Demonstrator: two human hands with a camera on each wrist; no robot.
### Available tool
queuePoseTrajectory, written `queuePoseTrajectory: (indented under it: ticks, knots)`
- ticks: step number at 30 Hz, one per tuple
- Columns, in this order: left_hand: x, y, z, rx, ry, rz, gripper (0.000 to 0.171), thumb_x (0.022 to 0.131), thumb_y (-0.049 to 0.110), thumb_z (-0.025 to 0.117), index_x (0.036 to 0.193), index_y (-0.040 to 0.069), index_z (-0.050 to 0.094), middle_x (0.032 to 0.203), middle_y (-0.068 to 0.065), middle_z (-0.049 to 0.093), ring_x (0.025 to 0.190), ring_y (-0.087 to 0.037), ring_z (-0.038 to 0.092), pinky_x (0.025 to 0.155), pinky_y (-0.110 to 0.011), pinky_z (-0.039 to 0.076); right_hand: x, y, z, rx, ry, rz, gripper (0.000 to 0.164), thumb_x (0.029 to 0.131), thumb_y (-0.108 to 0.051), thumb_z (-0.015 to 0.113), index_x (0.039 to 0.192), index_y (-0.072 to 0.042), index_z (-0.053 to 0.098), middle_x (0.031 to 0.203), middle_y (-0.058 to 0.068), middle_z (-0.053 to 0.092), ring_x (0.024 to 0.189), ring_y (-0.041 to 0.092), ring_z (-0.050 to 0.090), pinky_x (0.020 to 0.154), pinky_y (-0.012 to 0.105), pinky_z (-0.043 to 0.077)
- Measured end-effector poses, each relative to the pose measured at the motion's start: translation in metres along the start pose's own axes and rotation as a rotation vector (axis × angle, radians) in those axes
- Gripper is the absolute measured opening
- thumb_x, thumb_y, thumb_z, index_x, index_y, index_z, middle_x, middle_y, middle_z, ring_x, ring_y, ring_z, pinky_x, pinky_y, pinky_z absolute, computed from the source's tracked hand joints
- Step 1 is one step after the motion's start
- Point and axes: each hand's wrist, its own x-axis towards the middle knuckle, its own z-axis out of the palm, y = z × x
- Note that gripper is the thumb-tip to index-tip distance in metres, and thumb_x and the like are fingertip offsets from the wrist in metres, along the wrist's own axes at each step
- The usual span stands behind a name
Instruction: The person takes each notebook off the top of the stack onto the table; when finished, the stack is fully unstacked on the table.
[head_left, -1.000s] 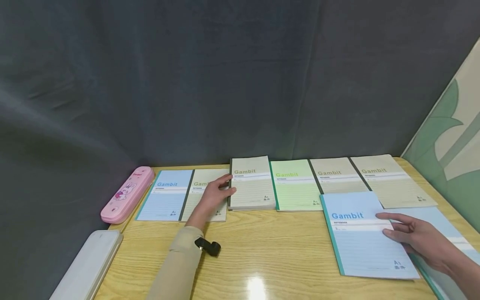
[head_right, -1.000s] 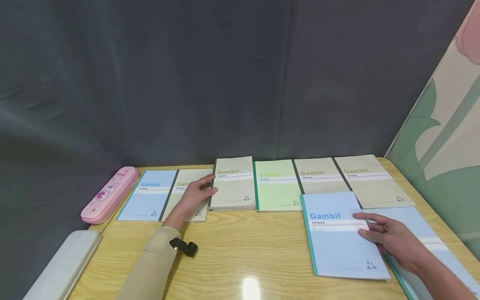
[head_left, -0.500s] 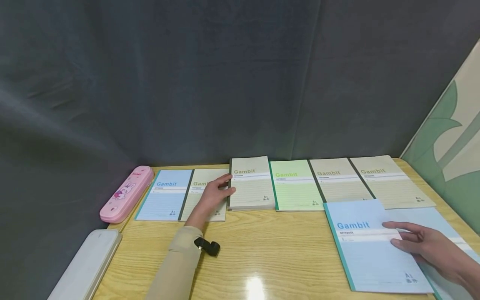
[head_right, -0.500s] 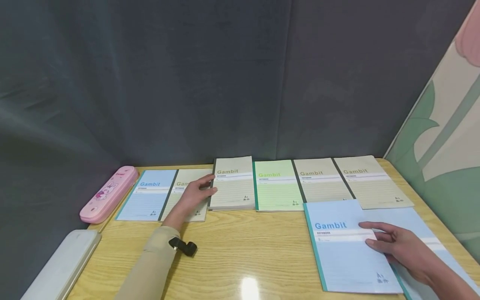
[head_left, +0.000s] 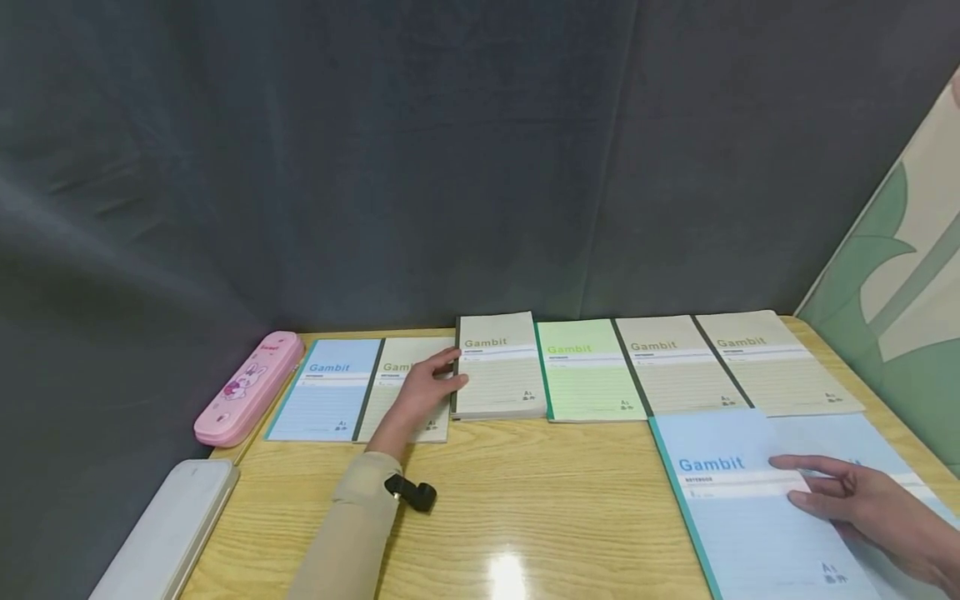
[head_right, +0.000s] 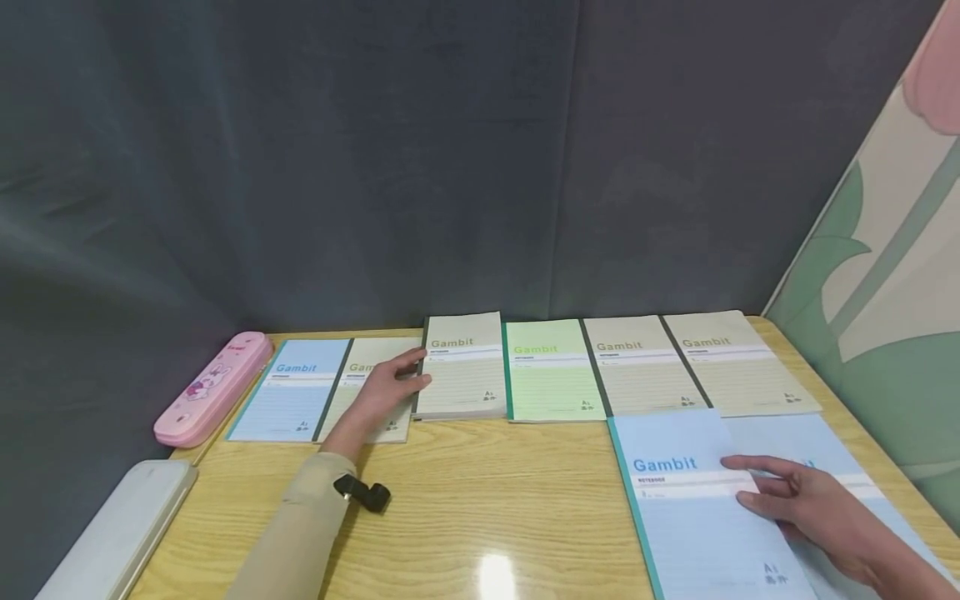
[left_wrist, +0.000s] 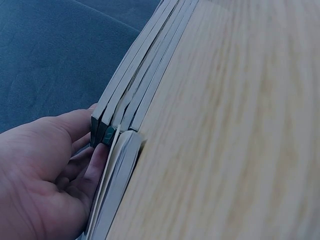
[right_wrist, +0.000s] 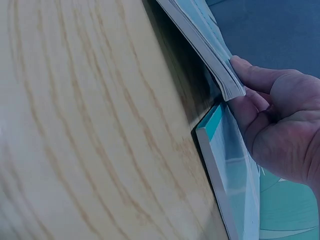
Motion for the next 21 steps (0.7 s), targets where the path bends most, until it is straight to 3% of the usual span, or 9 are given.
queuePoseTrajectory:
  ticks: [6, 8, 13, 15, 18, 21]
  knots:
    - [0.0, 0.001, 0.0, 0.007, -0.003, -0.004, 0.056, 0.098, 0.021, 0.07, 0.151, 0.016, 0.051, 0.16, -0.001, 0.038, 0.138, -0.029, 0.046, 0.105, -0.046, 0.046, -0.003, 0.003, 0.0, -0.036, -0.006, -0.002, 0.043, 0.094, -0.026, 0.075, 0.136, -0.021, 0.066, 0.118, 0.015, 0.07, 0.098, 0.015, 0.064, 0.079, 0.034, 0.057]
    - [0.0, 0.001, 0.0, 0.011, -0.004, -0.003, 0.056, 0.098, 0.021, 0.07, 0.151, 0.016, 0.051, 0.16, -0.001, 0.038, 0.138, -0.029, 0.046, 0.105, -0.047, 0.046, -0.004, 0.003, 0.001, -0.089, 0.015, -0.008, 0.046, 0.092, -0.029, 0.076, 0.136, -0.018, 0.066, 0.12, 0.018, 0.069, 0.104, 0.021, 0.064, 0.079, 0.035, 0.057]
    - [0.002, 0.0, 0.0, 0.018, -0.002, -0.003, 0.056, 0.098, 0.021, 0.07, 0.15, 0.015, 0.051, 0.16, -0.002, 0.038, 0.138, -0.03, 0.046, 0.106, -0.047, 0.045, -0.005, -0.005, 0.006, -0.246, 0.083, -0.002, 0.069, 0.084, -0.037, 0.083, 0.139, -0.003, 0.06, 0.121, 0.027, 0.067, 0.105, 0.031, 0.06, 0.075, 0.036, 0.057]
    - [0.002, 0.0, -0.001, 0.019, -0.001, -0.005, 0.056, 0.098, 0.021, 0.071, 0.15, 0.015, 0.052, 0.16, -0.002, 0.038, 0.138, -0.03, 0.045, 0.106, -0.047, 0.045, -0.006, -0.009, 0.008, -0.309, 0.104, -0.009, 0.072, 0.082, -0.038, 0.084, 0.139, 0.0, 0.059, 0.119, 0.029, 0.065, 0.098, 0.03, 0.059, 0.072, 0.036, 0.055]
    - [0.003, -0.002, -0.001, 0.021, -0.004, -0.002, 0.056, 0.098, 0.021, 0.07, 0.15, 0.015, 0.051, 0.16, -0.002, 0.038, 0.138, -0.03, 0.046, 0.106, -0.047, 0.045, -0.007, -0.014, 0.012, -0.445, 0.158, -0.048, 0.068, 0.084, -0.042, 0.082, 0.134, 0.0, 0.063, 0.112, 0.028, 0.066, 0.091, 0.029, 0.059, 0.067, 0.035, 0.052]
    - [0.003, -0.003, -0.001, 0.022, -0.004, 0.002, 0.056, 0.098, 0.021, 0.07, 0.15, 0.015, 0.052, 0.16, -0.002, 0.038, 0.138, -0.03, 0.046, 0.105, -0.047, 0.046, -0.012, -0.024, 0.017, -0.591, 0.213, -0.104, 0.052, 0.09, -0.037, 0.077, 0.125, 0.0, 0.068, 0.101, 0.021, 0.069, 0.084, 0.026, 0.059, 0.061, 0.034, 0.052]
